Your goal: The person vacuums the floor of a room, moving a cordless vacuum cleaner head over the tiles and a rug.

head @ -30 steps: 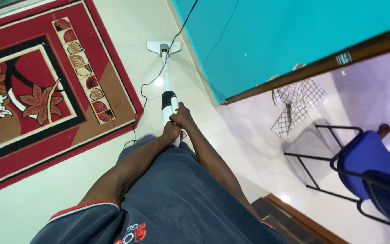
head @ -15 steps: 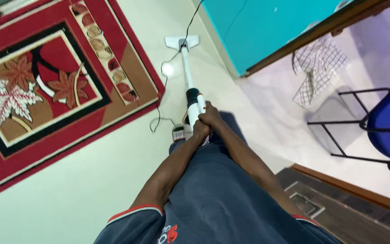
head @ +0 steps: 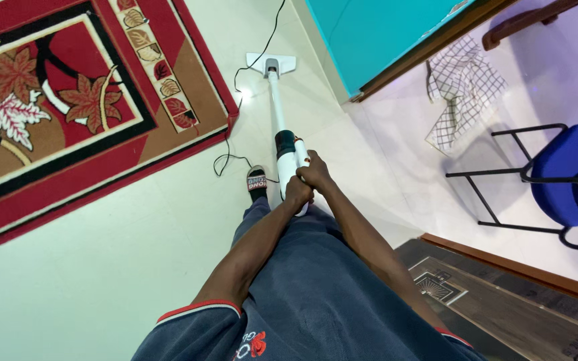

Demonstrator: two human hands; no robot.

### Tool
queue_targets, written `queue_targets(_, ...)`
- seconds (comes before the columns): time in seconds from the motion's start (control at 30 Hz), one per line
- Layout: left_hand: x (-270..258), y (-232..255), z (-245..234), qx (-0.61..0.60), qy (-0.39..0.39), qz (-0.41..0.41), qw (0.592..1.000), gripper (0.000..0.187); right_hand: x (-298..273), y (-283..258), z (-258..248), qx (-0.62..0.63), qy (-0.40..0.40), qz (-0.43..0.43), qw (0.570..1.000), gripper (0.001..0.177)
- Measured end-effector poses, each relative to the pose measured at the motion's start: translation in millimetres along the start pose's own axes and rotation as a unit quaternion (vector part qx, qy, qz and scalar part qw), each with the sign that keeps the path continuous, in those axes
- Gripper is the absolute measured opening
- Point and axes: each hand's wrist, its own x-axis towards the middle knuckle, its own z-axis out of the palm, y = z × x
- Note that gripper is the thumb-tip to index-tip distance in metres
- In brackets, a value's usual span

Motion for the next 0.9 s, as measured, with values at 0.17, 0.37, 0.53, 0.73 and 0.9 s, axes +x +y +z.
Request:
queue_targets(0.17, -26, -63, 14, -0.092, 0.014, -0.069, 0.993, 0.023, -54, -4, 1, 0.086, -0.079, 0.125, 0.985, 0.063)
queue_targets(0.37, -97, -169, 23, -0.021, 0.114, -0.039, 0.993, 0.034, -134, 61, 73, 0.310, -0.154, 0.184, 0.920, 0.043)
queue_targets(0.53, -193, -157, 1, 0.081, 0.148, -0.022, 0.985, 0.033, -159, 69, 117, 0.373, -0.172, 0.271, 0.870, 0.037)
queue_targets(0.73, -261, -127, -20, -0.008, 0.208, 0.066, 0.976, 0.031, -200, 25, 135, 0.349, -0.059, 0.207, 0.912, 0.025)
queue_targets(0.9, -296, -137, -67, 0.101, 0.215, 0.062, 0.969, 0.027, -252, -16, 148, 0.339, -0.063, 0.170, 0.923, 0.016)
